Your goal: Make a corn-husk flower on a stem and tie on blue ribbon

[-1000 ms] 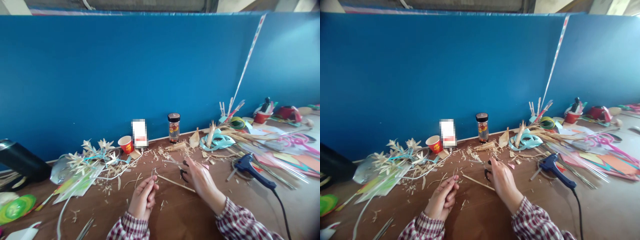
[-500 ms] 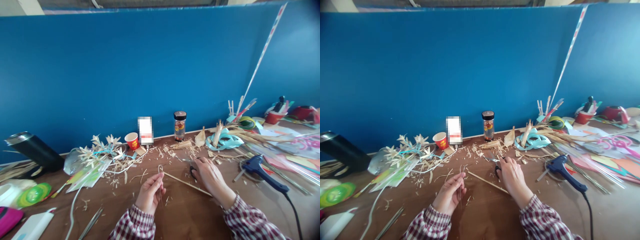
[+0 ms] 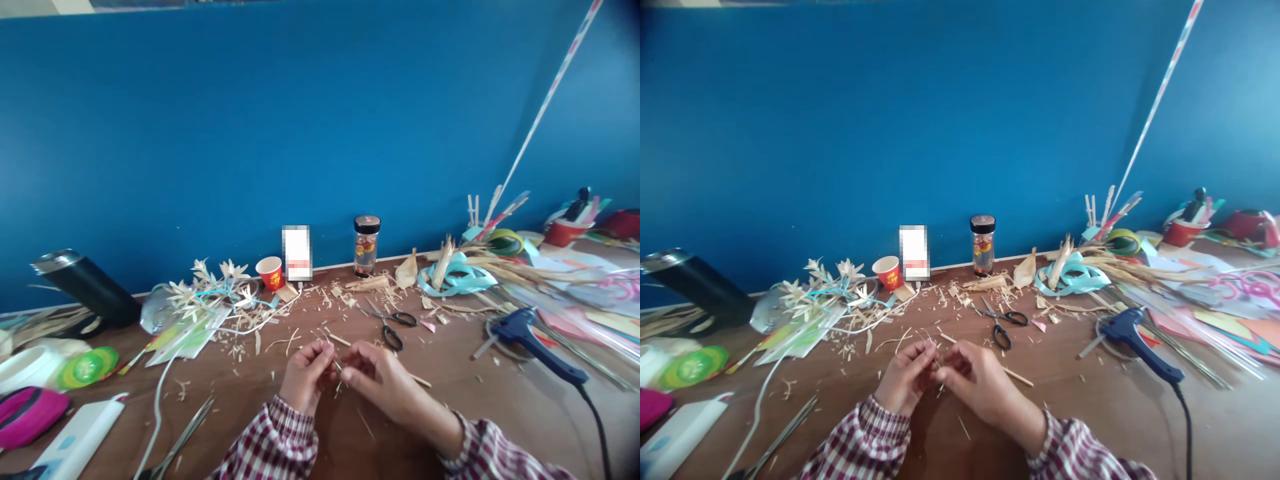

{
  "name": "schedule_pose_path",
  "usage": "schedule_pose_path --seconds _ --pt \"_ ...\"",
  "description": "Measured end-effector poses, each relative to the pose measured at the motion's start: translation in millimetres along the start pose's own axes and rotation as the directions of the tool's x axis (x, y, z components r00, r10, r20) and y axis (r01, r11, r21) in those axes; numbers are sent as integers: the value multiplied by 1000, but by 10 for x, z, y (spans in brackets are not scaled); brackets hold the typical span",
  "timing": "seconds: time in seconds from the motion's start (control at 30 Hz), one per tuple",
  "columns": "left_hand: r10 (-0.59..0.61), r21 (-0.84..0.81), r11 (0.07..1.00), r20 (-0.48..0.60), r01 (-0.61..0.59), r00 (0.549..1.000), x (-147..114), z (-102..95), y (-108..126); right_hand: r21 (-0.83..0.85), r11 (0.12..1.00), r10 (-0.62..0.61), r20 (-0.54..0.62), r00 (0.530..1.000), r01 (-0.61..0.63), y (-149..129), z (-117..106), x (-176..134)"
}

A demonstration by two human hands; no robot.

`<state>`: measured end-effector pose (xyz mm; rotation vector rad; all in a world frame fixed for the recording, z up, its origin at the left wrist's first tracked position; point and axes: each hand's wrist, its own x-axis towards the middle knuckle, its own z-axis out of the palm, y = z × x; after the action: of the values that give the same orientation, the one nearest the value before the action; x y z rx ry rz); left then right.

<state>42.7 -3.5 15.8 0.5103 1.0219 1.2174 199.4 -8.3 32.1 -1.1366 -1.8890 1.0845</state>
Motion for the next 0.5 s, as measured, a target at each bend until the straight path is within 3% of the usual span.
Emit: schedule_pose_path --seconds 0.13,0.37,0.5 --pt "29 57 998 -13 -28 999 -1 -3 -33 -34 999 3 -43 999 -4 -2 147 -32" --pt "93 83 993 -77 -86 993 -22 23 13 -116 993 -35 -41 999 30 0 120 -42" --pt "107 76 992 -122 -98 987 -20 24 51 -35 999 25 -18 1000 -25 -4 143 -48"
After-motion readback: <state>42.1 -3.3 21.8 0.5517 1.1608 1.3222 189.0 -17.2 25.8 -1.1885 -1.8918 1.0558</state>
